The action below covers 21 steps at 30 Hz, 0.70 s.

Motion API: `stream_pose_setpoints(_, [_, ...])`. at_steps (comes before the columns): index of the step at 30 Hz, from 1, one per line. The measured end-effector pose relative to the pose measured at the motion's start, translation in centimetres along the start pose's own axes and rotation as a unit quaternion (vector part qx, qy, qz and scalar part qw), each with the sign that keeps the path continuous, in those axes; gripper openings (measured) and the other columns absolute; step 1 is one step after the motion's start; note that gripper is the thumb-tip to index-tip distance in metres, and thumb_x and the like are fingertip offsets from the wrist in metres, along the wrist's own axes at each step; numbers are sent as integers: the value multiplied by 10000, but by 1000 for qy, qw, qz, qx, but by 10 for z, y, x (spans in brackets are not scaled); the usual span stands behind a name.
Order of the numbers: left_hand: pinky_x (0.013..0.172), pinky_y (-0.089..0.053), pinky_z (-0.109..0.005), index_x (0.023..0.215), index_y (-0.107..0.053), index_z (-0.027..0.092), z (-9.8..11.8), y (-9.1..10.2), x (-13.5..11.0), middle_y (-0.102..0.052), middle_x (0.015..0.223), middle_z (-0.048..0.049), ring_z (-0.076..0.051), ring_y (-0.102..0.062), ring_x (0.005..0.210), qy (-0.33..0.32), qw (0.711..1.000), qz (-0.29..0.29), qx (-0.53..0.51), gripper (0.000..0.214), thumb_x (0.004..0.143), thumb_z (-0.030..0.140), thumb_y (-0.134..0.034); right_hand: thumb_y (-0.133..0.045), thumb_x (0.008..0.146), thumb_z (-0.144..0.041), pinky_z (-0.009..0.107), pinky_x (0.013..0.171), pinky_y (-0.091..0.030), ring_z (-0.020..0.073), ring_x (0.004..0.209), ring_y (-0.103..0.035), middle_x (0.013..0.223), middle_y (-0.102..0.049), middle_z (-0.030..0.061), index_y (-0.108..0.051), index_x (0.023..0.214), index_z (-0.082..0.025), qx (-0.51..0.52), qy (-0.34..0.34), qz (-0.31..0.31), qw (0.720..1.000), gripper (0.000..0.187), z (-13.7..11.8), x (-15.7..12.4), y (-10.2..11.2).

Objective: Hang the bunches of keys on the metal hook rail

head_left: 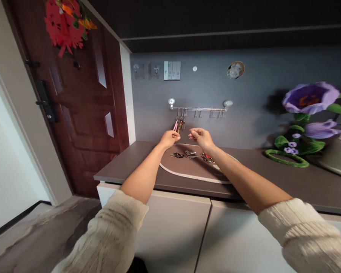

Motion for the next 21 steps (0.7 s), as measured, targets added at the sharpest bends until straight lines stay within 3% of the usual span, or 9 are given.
stream_pose_setpoints(6, [670,-411,-242,713,-657,115,1,-6,-5,-596,615,5,-81,-491,585,-23,991,-129,29,105,610,130,-648,-538,774,-244,218,617,-437,85,597,-539,714,-640,35,-588,861,-136,-84,4,-65,994,148,19,-26,9])
stream_pose_setpoints(13, [655,-417,-229,735,-675,148,-12,-6,-11,-631,631,-6,-93,-534,593,41,958,-267,93,196,562,64,-635,-527,771,-251,247,663,-423,121,638,-556,707,-649,30,-636,837,-146,-259,74,-109,957,165,23,-33,4])
stream_pose_setpoints(21, [654,-419,-221,734,-699,181,-17,-8,-15,-675,719,-29,-120,-573,649,30,937,-321,136,244,510,86,-688,-516,786,-244,240,694,-401,138,700,-562,749,-662,39,-657,819,-162,-346,114,-136,921,166,22,-38,-4])
Point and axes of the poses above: each hand's wrist, its own x-axis towards the middle knuckle, its own y-axis out of the back of the hand, z = x × y, the point moved 5 cm from there along x, towards the middle knuckle
